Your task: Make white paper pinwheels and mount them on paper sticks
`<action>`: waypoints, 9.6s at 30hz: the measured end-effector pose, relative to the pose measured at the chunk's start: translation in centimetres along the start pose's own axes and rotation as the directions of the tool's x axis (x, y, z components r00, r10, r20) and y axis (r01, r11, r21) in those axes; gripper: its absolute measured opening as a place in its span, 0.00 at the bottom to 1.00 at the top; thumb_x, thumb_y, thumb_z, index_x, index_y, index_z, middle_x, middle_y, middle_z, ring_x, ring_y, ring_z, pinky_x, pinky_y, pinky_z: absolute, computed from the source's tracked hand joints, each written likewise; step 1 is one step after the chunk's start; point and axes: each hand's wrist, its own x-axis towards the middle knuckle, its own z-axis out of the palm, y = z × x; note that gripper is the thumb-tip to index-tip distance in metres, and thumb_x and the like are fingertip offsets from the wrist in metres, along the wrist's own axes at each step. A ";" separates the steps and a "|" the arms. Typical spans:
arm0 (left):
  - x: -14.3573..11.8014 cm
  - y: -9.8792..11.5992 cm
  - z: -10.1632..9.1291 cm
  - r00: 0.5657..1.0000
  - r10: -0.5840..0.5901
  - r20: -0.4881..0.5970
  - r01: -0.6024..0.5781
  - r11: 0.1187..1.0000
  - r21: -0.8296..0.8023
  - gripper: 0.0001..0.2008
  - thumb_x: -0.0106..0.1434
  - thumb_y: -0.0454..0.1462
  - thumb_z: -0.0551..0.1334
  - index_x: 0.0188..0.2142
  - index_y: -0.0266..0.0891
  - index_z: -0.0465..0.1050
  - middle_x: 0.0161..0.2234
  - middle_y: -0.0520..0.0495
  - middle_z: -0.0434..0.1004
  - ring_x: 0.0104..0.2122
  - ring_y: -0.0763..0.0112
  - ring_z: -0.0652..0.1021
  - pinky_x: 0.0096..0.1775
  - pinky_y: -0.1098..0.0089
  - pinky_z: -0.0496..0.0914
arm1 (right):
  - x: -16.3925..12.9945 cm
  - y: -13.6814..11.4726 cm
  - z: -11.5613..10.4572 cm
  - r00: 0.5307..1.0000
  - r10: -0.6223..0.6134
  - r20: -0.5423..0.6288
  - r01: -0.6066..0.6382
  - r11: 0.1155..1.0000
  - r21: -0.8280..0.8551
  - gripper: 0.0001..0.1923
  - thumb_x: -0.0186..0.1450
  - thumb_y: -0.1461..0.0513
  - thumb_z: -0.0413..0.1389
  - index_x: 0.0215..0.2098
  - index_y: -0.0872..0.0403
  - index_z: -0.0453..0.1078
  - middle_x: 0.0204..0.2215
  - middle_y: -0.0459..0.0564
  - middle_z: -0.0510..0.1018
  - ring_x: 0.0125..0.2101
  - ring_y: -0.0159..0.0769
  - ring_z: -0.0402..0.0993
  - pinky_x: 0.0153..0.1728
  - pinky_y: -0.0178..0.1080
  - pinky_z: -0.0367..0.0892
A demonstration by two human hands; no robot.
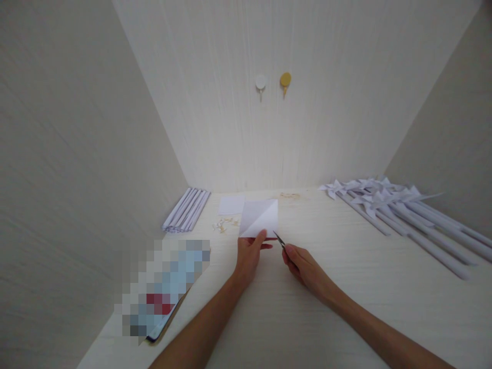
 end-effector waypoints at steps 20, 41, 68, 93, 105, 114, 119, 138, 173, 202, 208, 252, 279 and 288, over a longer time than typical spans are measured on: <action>0.0 -0.2 -0.1 1.000 0.004 -0.011 -0.004 1.000 -0.016 0.14 0.46 0.37 0.62 0.35 0.33 0.72 0.27 0.47 0.75 0.24 0.72 0.75 0.22 0.75 0.70 | 0.1 -0.5 0.1 0.999 -0.034 -0.016 0.033 0.995 -0.099 0.20 0.62 0.53 0.37 0.18 0.54 0.54 0.12 0.39 0.53 0.14 0.26 0.48 0.15 0.31 0.45; 0.0 -0.3 -0.2 1.000 0.001 0.003 -0.001 0.999 -0.041 0.11 0.46 0.37 0.62 0.30 0.33 0.73 0.25 0.49 0.74 0.24 0.73 0.74 0.21 0.75 0.69 | 0.0 -0.7 0.2 0.998 -0.063 -0.028 0.058 0.986 -0.157 0.20 0.63 0.54 0.36 0.17 0.54 0.53 0.13 0.40 0.54 0.15 0.27 0.49 0.16 0.31 0.46; -0.2 -0.2 0.0 0.999 -0.031 0.015 0.032 0.998 -0.052 0.14 0.44 0.37 0.63 0.33 0.34 0.72 0.27 0.48 0.75 0.23 0.73 0.74 0.21 0.75 0.69 | 0.0 -0.6 0.2 0.995 -0.088 -0.057 0.075 0.976 -0.203 0.19 0.62 0.55 0.35 0.17 0.53 0.51 0.13 0.41 0.54 0.15 0.27 0.50 0.16 0.32 0.48; -0.5 0.1 0.1 0.993 -0.098 0.069 0.098 0.995 0.003 0.09 0.42 0.35 0.64 0.26 0.33 0.73 0.28 0.47 0.75 0.24 0.71 0.73 0.22 0.73 0.70 | 0.0 -0.7 0.3 0.993 -0.090 -0.078 0.074 0.979 -0.190 0.20 0.62 0.54 0.35 0.16 0.53 0.52 0.13 0.41 0.54 0.15 0.28 0.50 0.16 0.32 0.48; -0.7 0.2 0.3 0.989 -0.104 0.102 0.100 0.994 0.044 0.10 0.42 0.35 0.63 0.27 0.34 0.73 0.26 0.47 0.75 0.24 0.72 0.72 0.22 0.74 0.69 | 0.0 -0.7 0.3 0.990 -0.102 -0.101 0.082 0.978 -0.190 0.20 0.62 0.53 0.35 0.16 0.53 0.52 0.14 0.41 0.54 0.16 0.28 0.51 0.16 0.32 0.49; -0.8 0.5 0.3 0.987 -0.088 0.133 0.082 0.995 0.056 0.10 0.44 0.34 0.63 0.29 0.36 0.74 0.27 0.48 0.74 0.25 0.73 0.72 0.23 0.74 0.70 | -0.1 -0.9 0.3 0.992 -0.086 -0.093 0.067 0.979 -0.195 0.20 0.62 0.54 0.36 0.16 0.53 0.50 0.14 0.42 0.54 0.16 0.27 0.49 0.16 0.32 0.48; -0.6 0.0 0.4 0.992 -0.103 0.077 0.105 0.994 -0.018 0.10 0.42 0.35 0.63 0.28 0.34 0.73 0.27 0.48 0.74 0.24 0.74 0.72 0.21 0.75 0.69 | 0.0 -0.6 0.3 0.993 -0.087 -0.084 0.070 0.980 -0.189 0.20 0.62 0.54 0.35 0.16 0.53 0.52 0.14 0.41 0.54 0.15 0.27 0.49 0.15 0.31 0.47; 0.3 0.1 -0.5 0.998 -0.007 0.066 0.007 1.000 0.009 0.07 0.45 0.34 0.61 0.26 0.35 0.69 0.22 0.53 0.72 0.22 0.77 0.71 0.22 0.77 0.66 | 0.6 -0.7 -0.4 0.915 0.195 -0.354 -0.058 0.930 0.363 0.17 0.50 0.54 0.56 0.34 0.54 0.60 0.07 0.32 0.50 0.07 0.21 0.43 0.07 0.26 0.40; -0.3 0.6 0.2 1.000 0.009 0.020 -0.010 0.998 0.056 0.13 0.49 0.40 0.58 0.25 0.29 0.71 0.26 0.40 0.76 0.28 0.65 0.76 0.22 0.75 0.67 | 0.4 0.3 0.0 0.997 0.053 0.052 -0.059 0.989 0.133 0.20 0.59 0.49 0.41 0.18 0.54 0.55 0.12 0.39 0.55 0.13 0.23 0.47 0.12 0.28 0.43; -0.2 -0.1 -0.1 0.998 0.018 0.068 -0.023 0.997 0.076 0.12 0.47 0.39 0.60 0.25 0.30 0.73 0.24 0.43 0.76 0.24 0.68 0.75 0.23 0.73 0.69 | 0.1 -0.4 -0.1 1.000 -0.028 -0.008 0.028 0.999 -0.029 0.20 0.60 0.50 0.39 0.17 0.53 0.54 0.12 0.40 0.54 0.14 0.27 0.46 0.14 0.31 0.43; -0.2 -0.1 -0.1 0.997 0.020 0.080 -0.025 0.998 0.064 0.11 0.47 0.39 0.60 0.25 0.30 0.73 0.23 0.44 0.76 0.24 0.67 0.75 0.23 0.73 0.69 | 0.0 -0.5 0.0 0.999 -0.044 -0.013 0.043 0.997 -0.065 0.20 0.60 0.50 0.39 0.17 0.53 0.53 0.14 0.41 0.55 0.15 0.27 0.48 0.14 0.31 0.44; -0.2 -0.2 0.0 0.985 -0.069 0.159 0.071 0.997 -0.003 0.06 0.46 0.35 0.61 0.23 0.32 0.71 0.20 0.49 0.73 0.21 0.72 0.74 0.20 0.76 0.66 | -0.2 -0.9 0.0 0.995 -0.093 -0.026 0.088 0.982 -0.165 0.19 0.62 0.53 0.37 0.18 0.54 0.51 0.15 0.41 0.54 0.17 0.27 0.49 0.16 0.32 0.47; -0.4 -0.1 -0.1 0.990 -0.064 0.127 0.058 0.997 0.048 0.08 0.44 0.37 0.63 0.25 0.34 0.72 0.22 0.50 0.74 0.22 0.73 0.73 0.21 0.74 0.68 | -0.1 -0.3 0.2 0.997 -0.075 -0.027 0.072 0.991 -0.113 0.18 0.62 0.53 0.38 0.19 0.54 0.53 0.17 0.42 0.54 0.19 0.27 0.49 0.16 0.31 0.46; -0.6 0.1 0.0 0.989 -0.069 0.134 0.062 0.997 0.056 0.07 0.44 0.36 0.63 0.24 0.33 0.72 0.21 0.49 0.74 0.21 0.73 0.72 0.21 0.74 0.67 | -0.1 -0.4 0.3 0.997 -0.073 -0.037 0.069 0.994 -0.087 0.18 0.61 0.52 0.38 0.19 0.54 0.53 0.17 0.42 0.54 0.18 0.27 0.49 0.16 0.30 0.47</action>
